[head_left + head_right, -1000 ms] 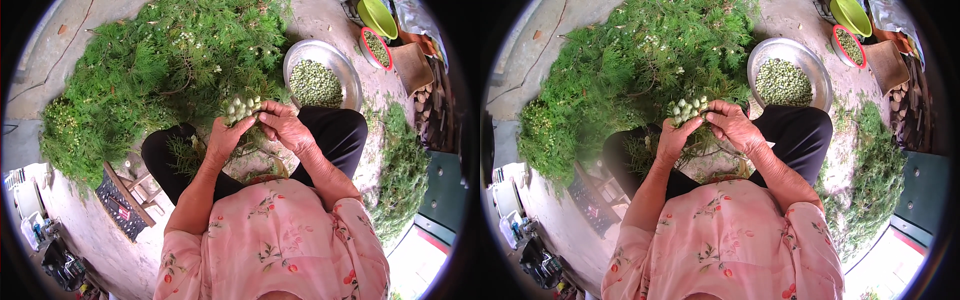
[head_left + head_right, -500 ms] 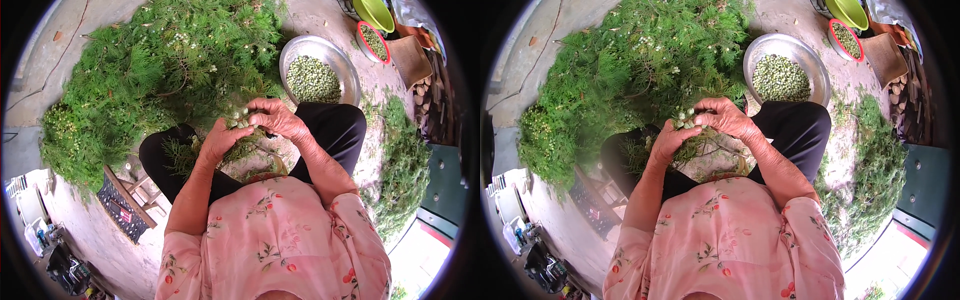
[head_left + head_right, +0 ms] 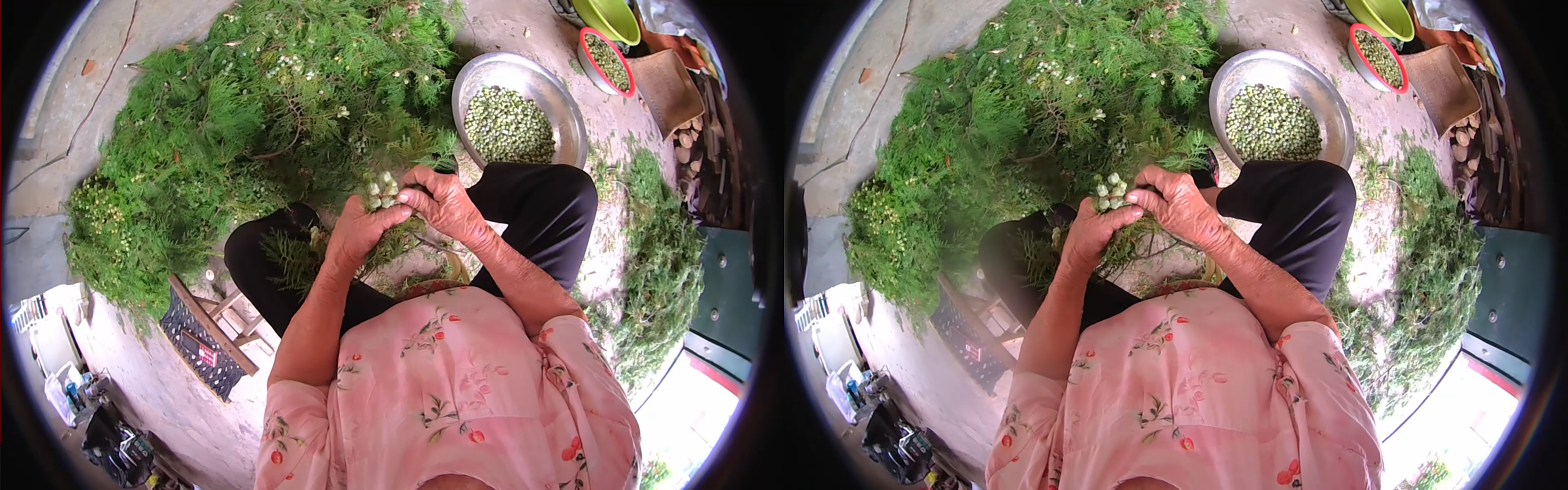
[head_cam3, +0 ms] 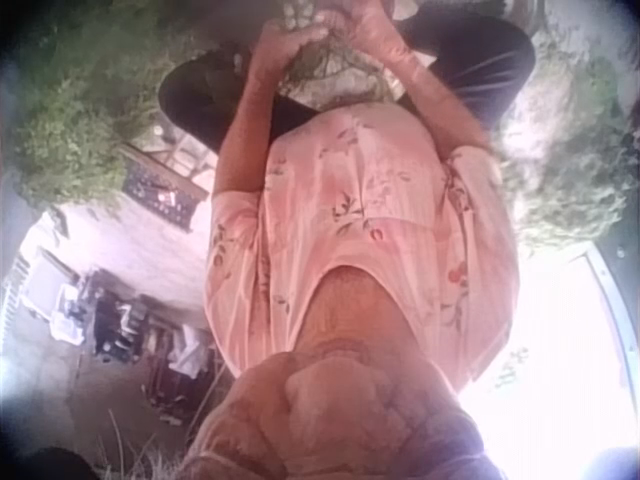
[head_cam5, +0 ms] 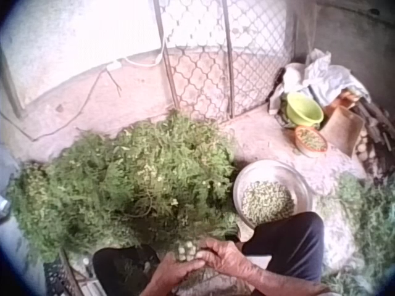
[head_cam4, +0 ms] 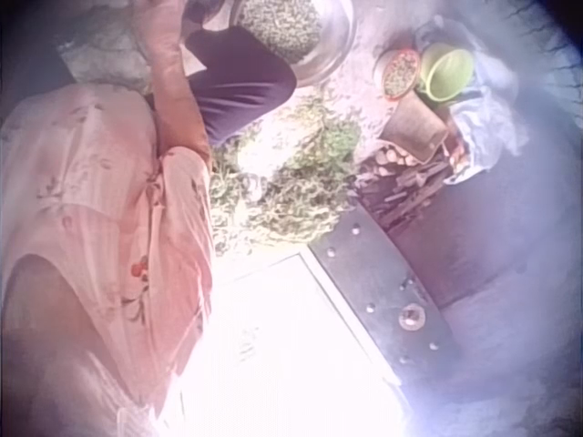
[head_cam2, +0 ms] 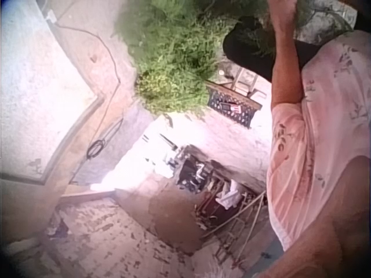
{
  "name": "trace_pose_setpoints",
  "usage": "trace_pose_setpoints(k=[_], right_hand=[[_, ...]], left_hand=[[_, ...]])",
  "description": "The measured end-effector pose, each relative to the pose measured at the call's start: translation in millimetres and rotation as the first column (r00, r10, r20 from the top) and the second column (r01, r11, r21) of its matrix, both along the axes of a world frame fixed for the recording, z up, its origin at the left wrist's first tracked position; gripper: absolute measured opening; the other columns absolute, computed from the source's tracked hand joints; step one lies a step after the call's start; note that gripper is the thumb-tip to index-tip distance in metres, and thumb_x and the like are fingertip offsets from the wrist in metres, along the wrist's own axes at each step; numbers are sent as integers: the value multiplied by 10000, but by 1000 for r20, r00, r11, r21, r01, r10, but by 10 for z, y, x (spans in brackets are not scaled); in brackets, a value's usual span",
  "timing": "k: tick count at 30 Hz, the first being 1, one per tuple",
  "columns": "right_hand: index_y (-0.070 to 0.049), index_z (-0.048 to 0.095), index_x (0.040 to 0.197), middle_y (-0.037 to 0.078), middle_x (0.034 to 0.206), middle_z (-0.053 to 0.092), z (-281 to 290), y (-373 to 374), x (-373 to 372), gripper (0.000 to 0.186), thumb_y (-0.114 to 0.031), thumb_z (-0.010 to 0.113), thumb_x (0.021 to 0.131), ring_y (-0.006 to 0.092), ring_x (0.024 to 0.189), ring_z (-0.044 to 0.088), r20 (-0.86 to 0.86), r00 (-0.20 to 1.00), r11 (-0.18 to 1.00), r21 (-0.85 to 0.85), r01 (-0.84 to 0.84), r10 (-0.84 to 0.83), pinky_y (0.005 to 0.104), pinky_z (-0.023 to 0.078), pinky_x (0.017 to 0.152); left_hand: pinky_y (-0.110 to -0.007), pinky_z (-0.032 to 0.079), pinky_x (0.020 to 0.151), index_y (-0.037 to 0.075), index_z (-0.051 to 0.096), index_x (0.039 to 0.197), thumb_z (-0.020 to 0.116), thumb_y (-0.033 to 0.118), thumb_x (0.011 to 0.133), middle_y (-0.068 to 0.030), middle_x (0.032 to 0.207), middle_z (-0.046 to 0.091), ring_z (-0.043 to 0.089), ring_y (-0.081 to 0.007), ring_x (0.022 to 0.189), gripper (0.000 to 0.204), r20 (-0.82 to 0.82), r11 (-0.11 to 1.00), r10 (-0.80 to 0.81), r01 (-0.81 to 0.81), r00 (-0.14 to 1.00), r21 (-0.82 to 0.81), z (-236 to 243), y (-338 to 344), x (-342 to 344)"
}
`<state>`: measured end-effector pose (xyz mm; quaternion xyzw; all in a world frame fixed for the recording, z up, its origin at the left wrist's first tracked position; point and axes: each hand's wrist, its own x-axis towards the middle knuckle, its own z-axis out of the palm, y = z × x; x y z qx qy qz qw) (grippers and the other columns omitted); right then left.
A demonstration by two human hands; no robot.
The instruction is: The person picks small green buds or seeds from branches of a coniferous plant by hand, placing the harvested items into a large metal bowl.
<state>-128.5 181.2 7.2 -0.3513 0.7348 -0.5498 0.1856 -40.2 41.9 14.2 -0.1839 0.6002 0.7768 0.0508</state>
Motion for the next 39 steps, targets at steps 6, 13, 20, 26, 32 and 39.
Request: trace_pose_setpoints(k=[6, 13, 20, 26, 32, 39], right_hand=[[-13, 545, 825, -26, 702, 538, -119, -88, 126, 227, -235, 536, 876, 63, 636, 451, 592, 794, 946, -161, 283, -137, 211, 395, 585], [-12, 542, 980, 28, 858, 570, -30, -177, 235, 310, -301, 536, 867, 117, 800, 540, 936, 350, 851, -208, 483, 30, 261, 451, 733], [-64, 544, 861, -18, 684, 510, -39, -230, 196, 195, -257, 568, 847, 70, 605, 437, 873, 464, 836, -139, 531, -149, 214, 375, 565], [-126, 521, 858, -42, 678, 467, 199, -39, 125, 174, -300, 517, 868, 47, 516, 383, 933, 358, 943, -111, 313, -9, 193, 267, 407], [-83, 518, 862, -46, 645, 454, -269, -170, 188, 196, -274, 559, 855, 29, 475, 365, 783, 617, 927, -166, 338, -85, 170, 284, 380], [-112, 524, 845, -49, 619, 454, -136, -114, 7, 169, -279, 523, 873, 45, 453, 363, 913, 403, 859, -154, 488, -65, 184, 268, 380]], left_hand=[[-254, 435, 711, 8, 623, 911, 674, 93, 693, -30, 838, 629, 559, -107, 745, 240, 22, 993, 110, -111, 994, 26, 42, 120, -4], [-266, 431, 724, 16, 642, 903, 684, 117, 695, -60, 857, 636, 570, -128, 765, 235, -53, 996, 88, -88, 995, 9, -3, 87, 33], [-258, 381, 810, 23, 642, 897, 673, 140, 711, -37, 925, 619, 547, -118, 828, 222, 53, 989, 135, -138, 989, 44, 93, 118, 37], [-248, 434, 675, 22, 639, 868, 663, 85, 719, -28, 844, 629, 554, -96, 709, 164, 9, 989, 146, -146, 989, -3, 78, 75, 26], [-231, 425, 624, 6, 630, 851, 661, 75, 732, -2, 770, 622, 532, -70, 664, 140, -41, 982, 102, -107, 994, -154, 27, 107, 48], [-237, 432, 621, 2, 622, 858, 659, 67, 730, -4, 774, 618, 540, -78, 676, 149, -52, 973, 167, -173, 985, -154, 40, 107, 62]])
